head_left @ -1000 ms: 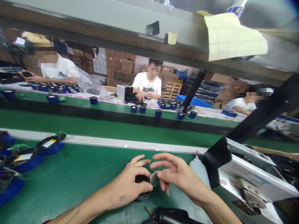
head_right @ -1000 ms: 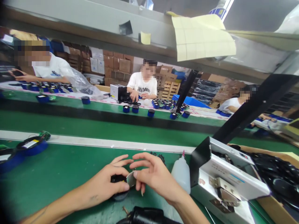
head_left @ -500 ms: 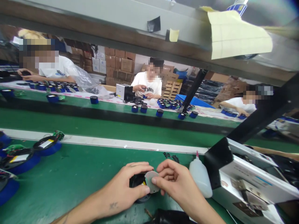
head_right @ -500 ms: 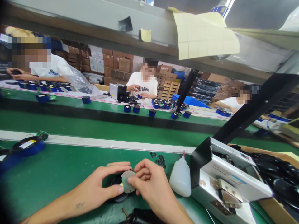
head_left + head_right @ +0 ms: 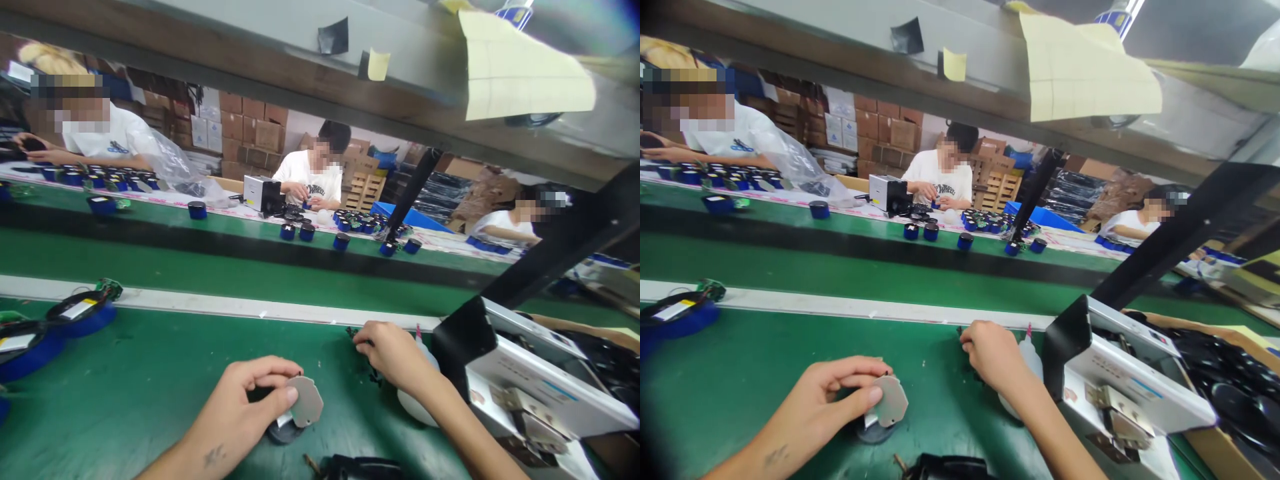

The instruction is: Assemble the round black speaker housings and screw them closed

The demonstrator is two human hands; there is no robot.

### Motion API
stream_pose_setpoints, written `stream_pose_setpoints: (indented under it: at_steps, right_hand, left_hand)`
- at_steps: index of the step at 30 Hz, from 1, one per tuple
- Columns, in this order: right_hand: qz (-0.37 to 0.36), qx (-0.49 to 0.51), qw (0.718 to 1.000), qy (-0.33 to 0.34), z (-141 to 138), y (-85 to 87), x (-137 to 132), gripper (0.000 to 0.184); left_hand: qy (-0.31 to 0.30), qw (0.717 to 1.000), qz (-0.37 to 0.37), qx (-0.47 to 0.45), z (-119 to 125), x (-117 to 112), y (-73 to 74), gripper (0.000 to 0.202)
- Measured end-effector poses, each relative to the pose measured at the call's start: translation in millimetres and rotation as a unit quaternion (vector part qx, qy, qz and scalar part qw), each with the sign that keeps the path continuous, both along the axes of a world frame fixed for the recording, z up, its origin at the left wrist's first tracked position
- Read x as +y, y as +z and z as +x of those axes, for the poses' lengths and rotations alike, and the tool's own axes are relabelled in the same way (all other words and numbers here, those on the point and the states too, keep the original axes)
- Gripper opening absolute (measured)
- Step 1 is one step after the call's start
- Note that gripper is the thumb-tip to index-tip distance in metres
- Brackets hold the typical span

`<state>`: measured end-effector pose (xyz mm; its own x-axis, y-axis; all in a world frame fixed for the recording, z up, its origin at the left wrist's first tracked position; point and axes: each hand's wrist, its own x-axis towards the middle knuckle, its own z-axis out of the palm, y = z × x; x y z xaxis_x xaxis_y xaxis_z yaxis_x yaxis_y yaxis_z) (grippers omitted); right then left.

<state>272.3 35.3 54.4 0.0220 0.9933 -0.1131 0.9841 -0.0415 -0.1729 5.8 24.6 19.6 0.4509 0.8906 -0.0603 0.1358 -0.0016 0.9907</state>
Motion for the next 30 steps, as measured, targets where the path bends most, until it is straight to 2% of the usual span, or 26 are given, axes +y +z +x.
stream_pose_setpoints:
  at_steps: [5, 10, 14, 16, 19, 21, 22, 23, 24, 27, 30]
  right_hand:
    - [-0.020, -0.069, 0.997, 0.006, 9, 9.8, -2, 0.011]
    - [-0.049, -0.046, 0.995, 0.067, 10, 12.9, -15, 0.007]
    - [-0.058, -0.001, 0.993, 0.104, 5, 0.6, -18, 0.005]
    - [-0.053, 0.033, 0.992, 0.109, 5, -4.4, -16, 0.010]
    - [-0.039, 0.122, 0.987, 0.097, 5, -4.3, -16, 0.015]
    - [-0.033, 0.212, 0.974, 0.068, 1, 0.1, -18, 0.011]
    - [-0.036, 0.267, 0.962, 0.050, -2, 2.9, -19, 0.005]
    - [-0.041, 0.328, 0.943, 0.031, -8, 5.6, -21, 0.006]
    - [-0.047, 0.391, 0.919, 0.012, -14, 8.0, -22, 0.018]
    - [-0.070, 0.554, 0.829, -0.034, -36, 12.3, -24, 0.041]
    - [-0.111, 0.648, 0.750, -0.069, -53, 12.0, -24, 0.043]
  left_hand:
    - [0.015, 1.000, 0.008, -0.001, -2, -4, 1.3, 0.023]
    - [0.025, 0.999, 0.038, 0.021, -2, -6, 0.6, 0.021]
    - [0.027, 0.999, 0.019, 0.018, -1, -7, 2.1, 0.022]
    - [0.031, 0.999, 0.005, 0.011, 0, -7, 3.1, 0.023]
    - [0.026, 1.000, 0.009, 0.000, 0, -7, 2.2, 0.023]
    - [0.018, 1.000, 0.012, -0.004, 1, -6, 0.1, 0.023]
    - [0.014, 1.000, 0.011, -0.006, 1, -6, -1.1, 0.022]
    - [0.012, 1.000, 0.006, -0.009, 1, -6, -2.2, 0.022]
    - [0.011, 1.000, 0.000, -0.014, 1, -6, -3.2, 0.022]
    - [0.017, 1.000, -0.014, -0.022, 2, -7, -4.1, 0.022]
    - [0.025, 1.000, -0.006, -0.013, 2, -8, -1.5, 0.023]
